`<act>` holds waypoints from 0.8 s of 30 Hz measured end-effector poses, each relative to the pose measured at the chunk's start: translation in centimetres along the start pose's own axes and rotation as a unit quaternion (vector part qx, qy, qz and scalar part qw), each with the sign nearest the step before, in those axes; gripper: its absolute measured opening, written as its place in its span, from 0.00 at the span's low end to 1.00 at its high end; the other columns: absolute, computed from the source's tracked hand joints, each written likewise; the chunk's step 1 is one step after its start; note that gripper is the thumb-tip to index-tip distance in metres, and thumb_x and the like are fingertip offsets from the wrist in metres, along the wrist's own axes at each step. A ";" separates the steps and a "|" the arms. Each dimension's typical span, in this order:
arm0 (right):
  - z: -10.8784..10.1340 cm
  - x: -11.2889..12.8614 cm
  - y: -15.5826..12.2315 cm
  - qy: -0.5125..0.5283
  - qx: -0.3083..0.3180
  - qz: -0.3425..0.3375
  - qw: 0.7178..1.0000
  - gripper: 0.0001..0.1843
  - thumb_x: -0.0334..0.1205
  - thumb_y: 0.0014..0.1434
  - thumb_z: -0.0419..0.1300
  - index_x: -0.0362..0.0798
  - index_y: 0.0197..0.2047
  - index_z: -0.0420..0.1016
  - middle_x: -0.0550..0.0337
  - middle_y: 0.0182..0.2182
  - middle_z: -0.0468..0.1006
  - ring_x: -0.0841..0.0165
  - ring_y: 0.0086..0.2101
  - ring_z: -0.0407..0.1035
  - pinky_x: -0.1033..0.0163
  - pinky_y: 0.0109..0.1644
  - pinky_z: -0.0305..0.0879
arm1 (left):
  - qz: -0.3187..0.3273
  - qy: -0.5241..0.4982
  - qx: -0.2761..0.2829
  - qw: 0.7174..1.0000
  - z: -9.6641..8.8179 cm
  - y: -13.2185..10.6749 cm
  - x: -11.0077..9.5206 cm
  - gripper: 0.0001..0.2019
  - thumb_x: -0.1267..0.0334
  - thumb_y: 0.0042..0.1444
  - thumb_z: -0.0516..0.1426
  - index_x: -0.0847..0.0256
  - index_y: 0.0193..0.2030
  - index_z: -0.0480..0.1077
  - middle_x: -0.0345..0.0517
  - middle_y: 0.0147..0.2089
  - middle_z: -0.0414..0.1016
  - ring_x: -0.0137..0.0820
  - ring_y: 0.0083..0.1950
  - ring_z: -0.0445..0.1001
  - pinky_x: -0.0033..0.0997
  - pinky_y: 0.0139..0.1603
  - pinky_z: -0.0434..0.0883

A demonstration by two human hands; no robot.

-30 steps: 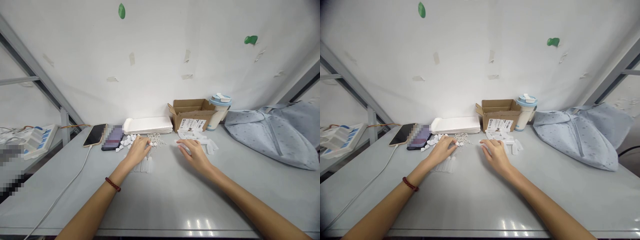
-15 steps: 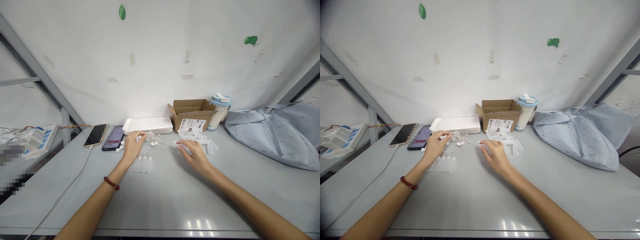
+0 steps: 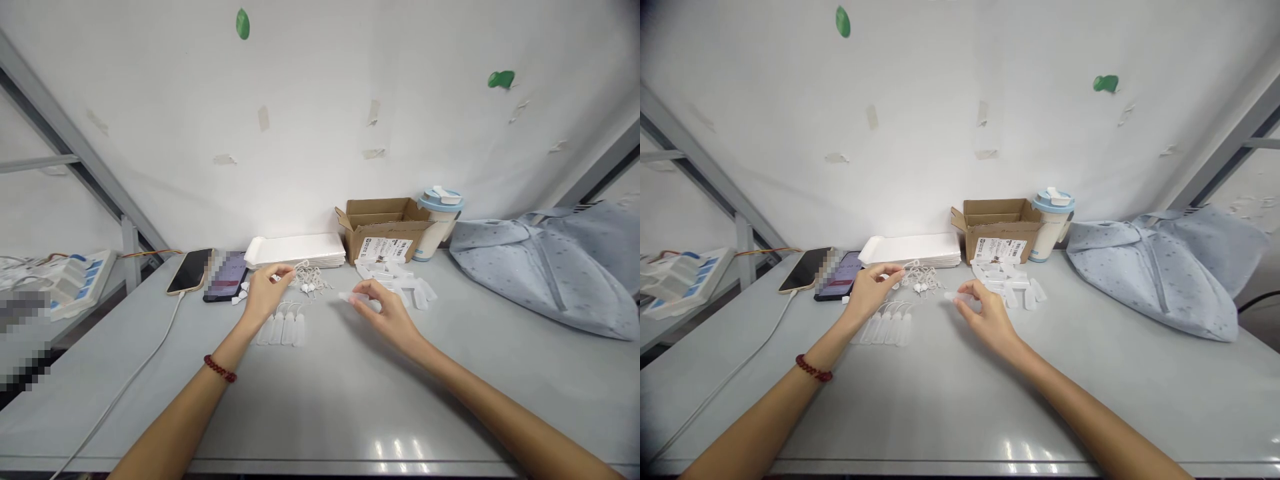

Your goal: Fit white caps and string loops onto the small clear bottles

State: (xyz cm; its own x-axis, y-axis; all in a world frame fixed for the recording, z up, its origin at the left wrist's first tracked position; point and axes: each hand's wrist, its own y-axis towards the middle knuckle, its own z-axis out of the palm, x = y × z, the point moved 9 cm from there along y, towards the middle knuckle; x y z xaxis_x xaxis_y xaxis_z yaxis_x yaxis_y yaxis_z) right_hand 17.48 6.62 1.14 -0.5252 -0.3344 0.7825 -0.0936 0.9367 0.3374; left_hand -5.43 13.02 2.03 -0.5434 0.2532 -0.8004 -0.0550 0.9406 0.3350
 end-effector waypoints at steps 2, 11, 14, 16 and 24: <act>0.3 0.1 0.0 0.049 0.019 0.021 0.998 0.09 0.45 0.55 0.57 0.48 0.33 0.67 0.59 0.31 0.74 0.66 0.34 0.68 0.62 0.35 0.63 | -0.007 -0.033 0.017 0.999 0.5 -0.3 -0.2 0.11 0.57 0.48 0.58 0.63 0.32 0.75 0.43 0.33 0.78 0.28 0.28 0.70 0.27 0.30 0.65; 0.9 -0.7 0.0 0.155 0.031 0.049 0.986 0.13 0.44 0.51 0.62 0.49 0.38 0.66 0.57 0.37 0.73 0.65 0.37 0.71 0.59 0.40 0.68 | -0.028 -0.113 0.097 0.988 2.3 -1.8 -1.6 0.12 0.55 0.47 0.60 0.62 0.32 0.74 0.46 0.35 0.78 0.32 0.35 0.73 0.29 0.34 0.69; 1.0 -0.2 -0.2 0.131 0.034 0.025 0.990 0.18 0.43 0.52 0.61 0.50 0.45 0.64 0.55 0.38 0.73 0.64 0.38 0.72 0.58 0.39 0.69 | -0.015 -0.101 0.118 0.988 2.8 -2.1 -2.0 0.11 0.56 0.48 0.60 0.62 0.32 0.74 0.45 0.34 0.77 0.32 0.33 0.73 0.29 0.34 0.69; 1.3 0.2 -0.4 0.105 0.050 0.006 0.993 0.20 0.42 0.53 0.60 0.51 0.49 0.63 0.56 0.37 0.73 0.64 0.38 0.72 0.59 0.36 0.70 | -0.008 -0.095 0.132 0.987 3.2 -2.3 -2.2 0.10 0.57 0.48 0.59 0.62 0.32 0.74 0.45 0.35 0.77 0.32 0.34 0.73 0.29 0.35 0.69; 2.0 1.3 -0.9 0.025 0.076 -0.055 0.995 0.20 0.39 0.55 0.58 0.52 0.52 0.63 0.56 0.39 0.75 0.64 0.38 0.73 0.58 0.38 0.69 | 0.026 -0.061 0.148 0.987 3.8 -2.9 -3.1 0.09 0.58 0.50 0.57 0.60 0.32 0.74 0.44 0.34 0.78 0.33 0.35 0.73 0.30 0.34 0.68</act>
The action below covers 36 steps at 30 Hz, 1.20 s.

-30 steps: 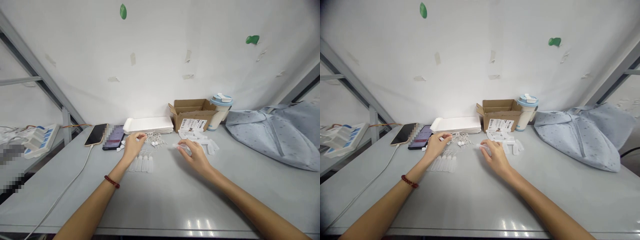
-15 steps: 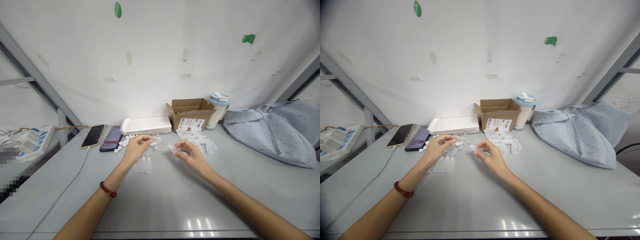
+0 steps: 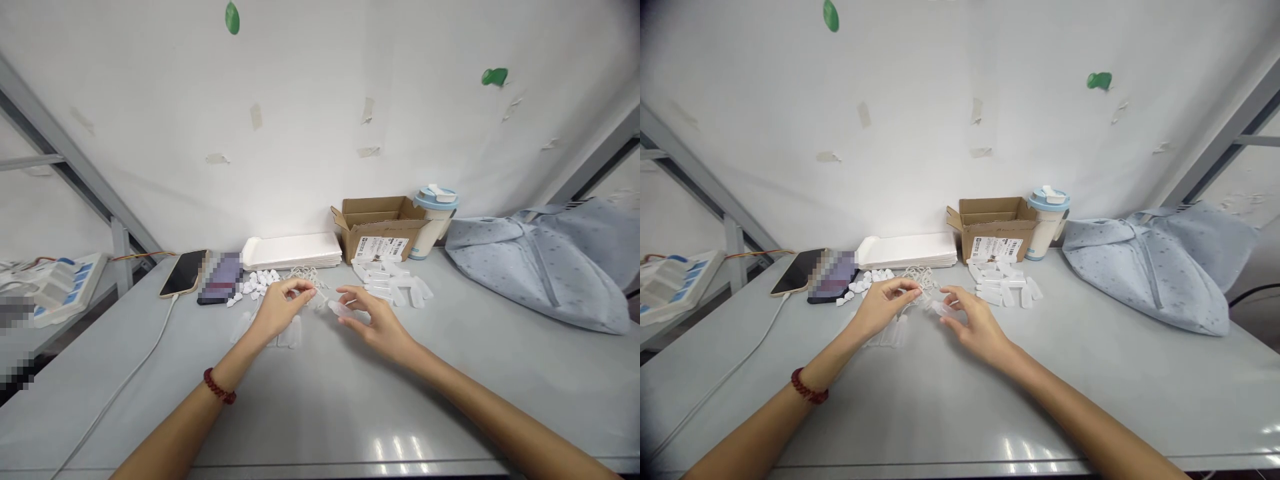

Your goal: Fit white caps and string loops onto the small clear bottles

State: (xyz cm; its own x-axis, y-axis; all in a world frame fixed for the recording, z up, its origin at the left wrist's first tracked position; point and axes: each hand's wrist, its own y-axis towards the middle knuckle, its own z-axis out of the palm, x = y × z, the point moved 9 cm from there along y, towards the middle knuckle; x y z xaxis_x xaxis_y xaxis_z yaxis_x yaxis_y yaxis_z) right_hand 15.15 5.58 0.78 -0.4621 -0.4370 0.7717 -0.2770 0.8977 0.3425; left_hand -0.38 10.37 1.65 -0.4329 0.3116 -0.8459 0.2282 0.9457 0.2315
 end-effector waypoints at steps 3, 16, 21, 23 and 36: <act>0.0 0.4 -0.1 -0.010 0.000 -0.011 1.000 0.20 0.39 0.56 0.58 0.52 0.53 0.64 0.55 0.38 0.76 0.65 0.37 0.73 0.60 0.36 0.69 | 0.006 0.017 -0.004 1.000 0.2 -0.2 -0.2 0.08 0.59 0.50 0.57 0.59 0.32 0.75 0.43 0.34 0.78 0.33 0.35 0.73 0.30 0.34 0.68; 0.0 1.4 -0.2 -0.012 0.001 -0.042 0.999 0.17 0.36 0.58 0.56 0.53 0.51 0.68 0.56 0.44 0.76 0.65 0.38 0.71 0.56 0.44 0.69 | 0.095 0.095 -0.015 0.991 1.1 -1.3 -2.2 0.05 0.65 0.54 0.55 0.57 0.33 0.73 0.40 0.36 0.77 0.31 0.37 0.72 0.29 0.37 0.66; -0.3 1.0 -0.1 0.015 -0.008 -0.012 1.000 0.14 0.37 0.57 0.56 0.51 0.48 0.70 0.56 0.43 0.77 0.65 0.39 0.72 0.58 0.42 0.69 | 0.092 0.103 0.005 0.990 1.3 -1.2 -2.2 0.06 0.65 0.54 0.55 0.57 0.33 0.74 0.41 0.37 0.77 0.32 0.40 0.73 0.29 0.38 0.67; -0.5 0.7 -0.1 0.029 -0.021 0.009 0.999 0.14 0.37 0.57 0.56 0.50 0.47 0.71 0.56 0.42 0.77 0.65 0.39 0.72 0.58 0.41 0.68 | 0.083 0.106 0.026 0.990 1.6 -1.2 -2.1 0.07 0.64 0.55 0.54 0.57 0.36 0.74 0.42 0.39 0.78 0.33 0.41 0.73 0.29 0.37 0.68; -0.1 0.1 0.2 0.245 0.025 0.084 0.966 0.16 0.47 0.55 0.58 0.49 0.45 0.70 0.54 0.44 0.75 0.64 0.38 0.73 0.58 0.43 0.67 | 0.186 0.115 0.110 0.969 3.2 -2.6 -4.5 0.06 0.65 0.56 0.54 0.56 0.38 0.72 0.44 0.57 0.66 0.38 0.61 0.59 0.43 0.60 0.59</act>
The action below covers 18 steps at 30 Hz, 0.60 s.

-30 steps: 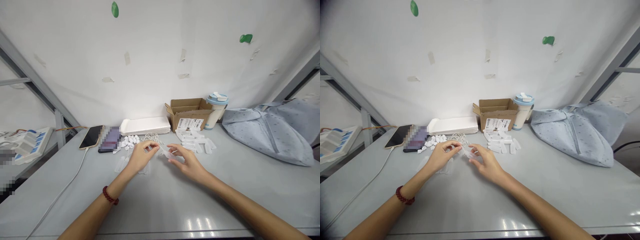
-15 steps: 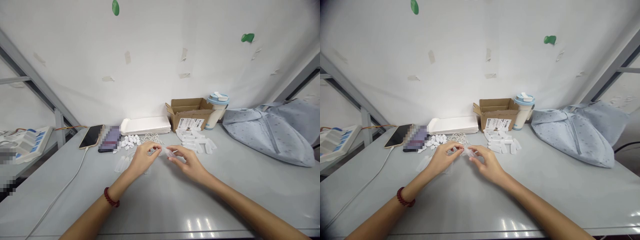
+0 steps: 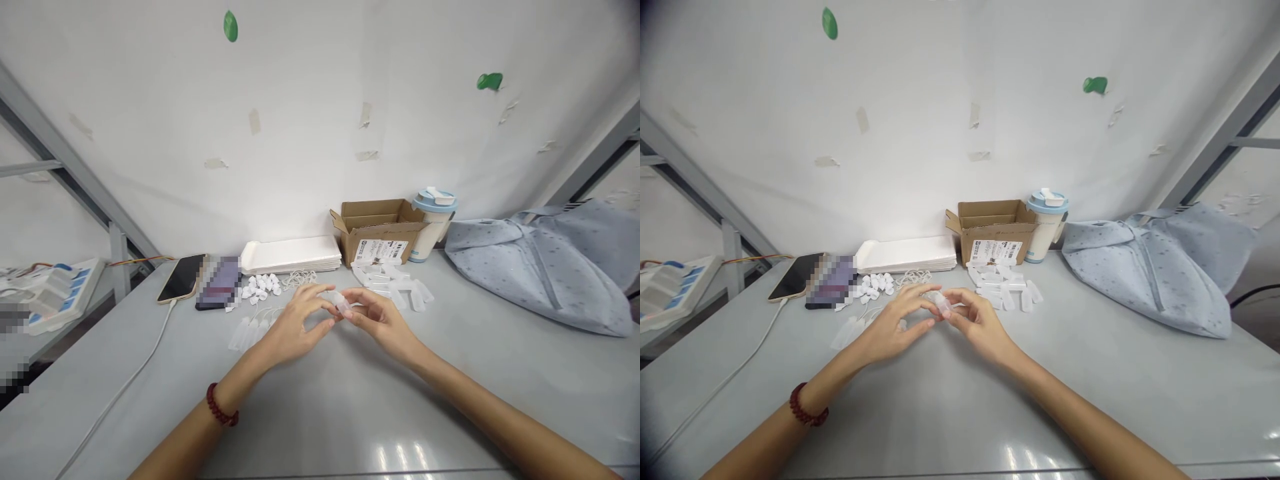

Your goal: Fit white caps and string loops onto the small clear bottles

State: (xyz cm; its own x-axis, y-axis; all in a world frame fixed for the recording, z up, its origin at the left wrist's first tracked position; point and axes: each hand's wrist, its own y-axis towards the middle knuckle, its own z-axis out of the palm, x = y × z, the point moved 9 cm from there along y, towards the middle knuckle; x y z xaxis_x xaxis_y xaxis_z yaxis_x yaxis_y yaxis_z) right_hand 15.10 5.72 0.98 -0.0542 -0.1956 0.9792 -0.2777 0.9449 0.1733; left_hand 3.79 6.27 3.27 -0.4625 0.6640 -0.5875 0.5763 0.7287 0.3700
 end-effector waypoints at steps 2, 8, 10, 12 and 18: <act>0.0 0.2 0.0 0.021 0.009 0.000 1.000 0.15 0.47 0.55 0.59 0.50 0.44 0.71 0.56 0.43 0.75 0.64 0.38 0.73 0.57 0.44 0.66 | 0.005 -0.014 0.025 1.000 0.4 0.0 -0.1 0.08 0.66 0.57 0.53 0.55 0.40 0.72 0.43 0.55 0.69 0.36 0.59 0.62 0.41 0.59 0.61; -0.6 -0.5 0.1 0.061 -0.004 0.034 0.998 0.14 0.46 0.54 0.60 0.50 0.43 0.71 0.57 0.39 0.76 0.63 0.38 0.74 0.56 0.48 0.64 | -0.013 0.055 -0.011 0.998 -0.1 0.2 2.1 0.12 0.68 0.58 0.51 0.60 0.46 0.70 0.49 0.48 0.73 0.36 0.51 0.68 0.41 0.53 0.67; -0.8 -0.3 0.0 0.071 -0.004 0.031 0.997 0.13 0.45 0.55 0.60 0.50 0.43 0.71 0.58 0.38 0.75 0.63 0.38 0.74 0.55 0.48 0.63 | 0.002 0.094 -0.034 0.995 -0.8 0.3 2.7 0.13 0.67 0.58 0.50 0.63 0.47 0.70 0.52 0.48 0.72 0.38 0.51 0.68 0.43 0.53 0.67; -1.0 0.1 -0.1 0.067 -0.011 0.020 0.997 0.12 0.44 0.55 0.59 0.52 0.43 0.71 0.59 0.38 0.74 0.63 0.39 0.74 0.56 0.48 0.63 | -0.001 0.115 -0.058 0.992 -1.6 0.3 3.4 0.14 0.66 0.59 0.50 0.65 0.50 0.69 0.55 0.51 0.71 0.40 0.53 0.67 0.46 0.54 0.66; -1.2 0.9 -0.2 0.018 -0.029 0.004 0.999 0.13 0.46 0.56 0.58 0.51 0.44 0.70 0.58 0.41 0.73 0.62 0.40 0.74 0.57 0.45 0.65 | -0.077 0.134 -0.087 0.984 -3.3 0.2 4.5 0.15 0.63 0.57 0.51 0.62 0.50 0.70 0.55 0.60 0.64 0.46 0.63 0.57 0.47 0.50 0.69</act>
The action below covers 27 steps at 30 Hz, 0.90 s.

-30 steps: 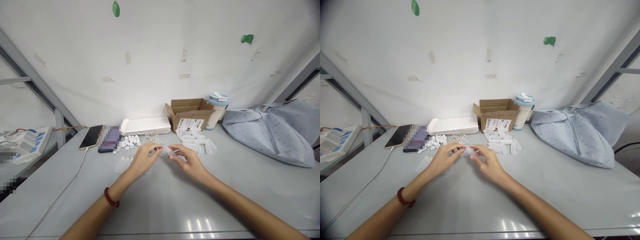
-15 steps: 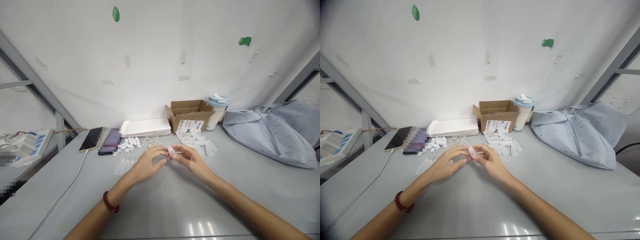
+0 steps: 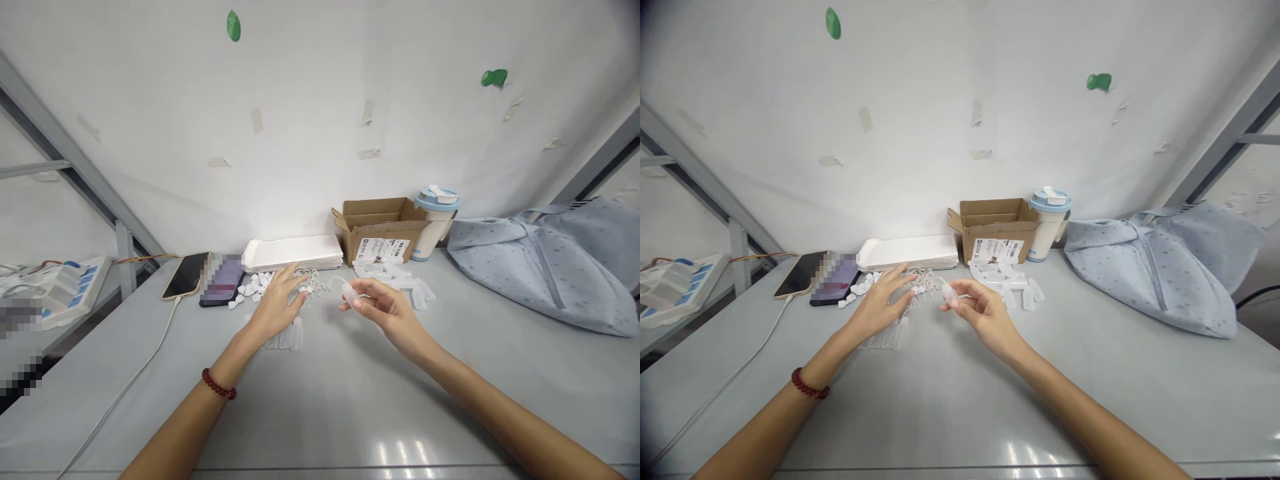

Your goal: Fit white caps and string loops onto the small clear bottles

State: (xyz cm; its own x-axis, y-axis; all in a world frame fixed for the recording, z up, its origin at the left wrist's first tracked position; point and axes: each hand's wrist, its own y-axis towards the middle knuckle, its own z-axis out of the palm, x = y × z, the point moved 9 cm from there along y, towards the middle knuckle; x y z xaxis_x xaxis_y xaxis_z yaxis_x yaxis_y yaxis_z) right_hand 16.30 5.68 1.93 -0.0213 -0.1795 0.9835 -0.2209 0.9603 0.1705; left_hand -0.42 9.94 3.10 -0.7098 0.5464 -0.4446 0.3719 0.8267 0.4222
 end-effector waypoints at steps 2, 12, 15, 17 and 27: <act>0.2 -0.1 0.0 -0.008 0.000 0.004 1.000 0.13 0.46 0.56 0.58 0.51 0.44 0.69 0.57 0.41 0.73 0.62 0.40 0.74 0.58 0.42 0.66 | 0.006 -0.029 -0.018 0.999 -0.4 -0.2 -0.9 0.12 0.65 0.57 0.52 0.61 0.45 0.72 0.53 0.53 0.70 0.42 0.57 0.65 0.43 0.47 0.71; 1.0 -0.5 -0.6 -0.080 -0.017 -0.027 0.996 0.12 0.43 0.55 0.59 0.49 0.42 0.68 0.56 0.42 0.74 0.65 0.37 0.73 0.59 0.40 0.68 | 0.031 -0.187 -0.026 0.981 0.4 -1.8 -5.3 0.06 0.63 0.57 0.54 0.60 0.38 0.71 0.44 0.39 0.76 0.31 0.39 0.71 0.29 0.40 0.68; 1.2 0.4 -1.0 -0.161 -0.033 -0.094 0.982 0.10 0.39 0.56 0.58 0.49 0.42 0.68 0.57 0.40 0.74 0.66 0.37 0.72 0.60 0.40 0.69 | -0.013 -0.227 -0.006 0.974 0.8 -1.7 -4.8 0.07 0.62 0.58 0.54 0.60 0.35 0.72 0.42 0.36 0.75 0.29 0.37 0.71 0.28 0.39 0.67; 1.6 1.2 -1.3 -0.208 -0.037 -0.146 0.966 0.09 0.36 0.56 0.57 0.49 0.43 0.67 0.57 0.38 0.75 0.66 0.37 0.72 0.59 0.41 0.69 | -0.032 -0.246 0.013 0.969 1.1 -1.8 -4.6 0.07 0.61 0.57 0.54 0.60 0.33 0.72 0.42 0.35 0.75 0.29 0.36 0.70 0.27 0.37 0.66; 1.8 0.7 -1.3 -0.182 -0.023 -0.113 0.976 0.15 0.41 0.56 0.59 0.52 0.48 0.66 0.56 0.38 0.77 0.64 0.37 0.73 0.59 0.39 0.71 | -0.041 -0.352 0.109 0.929 2.2 -1.5 -4.7 0.10 0.58 0.58 0.53 0.59 0.35 0.73 0.44 0.39 0.75 0.34 0.42 0.71 0.33 0.44 0.69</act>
State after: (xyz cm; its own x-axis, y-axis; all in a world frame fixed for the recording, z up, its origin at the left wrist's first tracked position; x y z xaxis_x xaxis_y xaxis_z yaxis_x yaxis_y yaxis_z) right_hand 14.86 3.94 2.33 -0.3239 -0.4449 0.8350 -0.2173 0.8939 0.3920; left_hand 3.66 6.36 2.86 -0.2029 0.3700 -0.9066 0.5005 0.8350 0.2287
